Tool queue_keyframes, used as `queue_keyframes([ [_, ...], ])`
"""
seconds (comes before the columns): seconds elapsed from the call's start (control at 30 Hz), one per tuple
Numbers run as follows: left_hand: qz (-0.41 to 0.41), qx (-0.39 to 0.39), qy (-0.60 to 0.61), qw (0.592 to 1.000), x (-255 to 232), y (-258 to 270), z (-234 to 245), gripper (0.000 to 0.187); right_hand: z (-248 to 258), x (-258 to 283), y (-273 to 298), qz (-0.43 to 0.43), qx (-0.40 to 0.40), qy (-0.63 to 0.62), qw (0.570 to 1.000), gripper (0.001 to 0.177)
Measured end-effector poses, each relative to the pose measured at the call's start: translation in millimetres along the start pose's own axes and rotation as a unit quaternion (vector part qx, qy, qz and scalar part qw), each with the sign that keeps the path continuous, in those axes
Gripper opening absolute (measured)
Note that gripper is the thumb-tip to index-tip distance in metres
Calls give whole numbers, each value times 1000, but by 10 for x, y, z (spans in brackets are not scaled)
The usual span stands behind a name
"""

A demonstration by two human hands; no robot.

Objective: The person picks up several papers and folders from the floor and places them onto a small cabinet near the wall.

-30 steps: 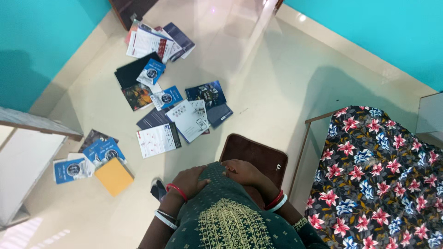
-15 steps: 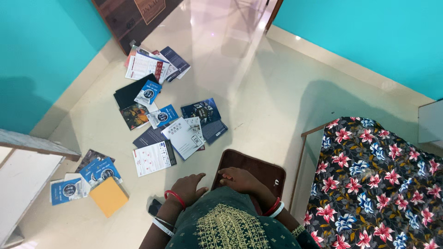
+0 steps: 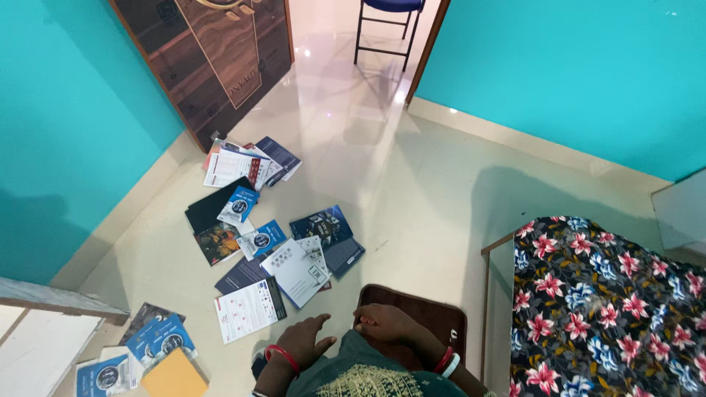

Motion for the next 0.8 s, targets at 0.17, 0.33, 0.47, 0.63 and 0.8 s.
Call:
queue_keyframes([
  [0.17, 2, -137, 19, 990, 147, 112, 261, 73, -98, 277, -136, 26, -23, 3, 999, 53],
  [0.33, 75, -214, 124, 966, 419, 312, 700, 79, -244, 621, -393, -25, -4, 0, 1000, 51],
  [0.47, 14, -278, 64, 958, 793, 419, 1017, 73, -365, 991, -776, -37, 28, 30, 998, 51],
  [0.63, -13, -253, 58, 966, 1253, 492, 1265, 72, -465, 1490, -1097, 6, 3, 30, 1000, 50],
  [0.8, 52, -185, 98, 977, 1514, 545, 1591, 72, -547, 1810, -1359, -31, 20, 40, 999, 48],
])
Point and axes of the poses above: each hand's wrist, its own y-axis away from the middle knuckle, its own z-axis out of the back of the hand, x = y × z, the point moved 2 cm from there along -y, towards the middle knuckle
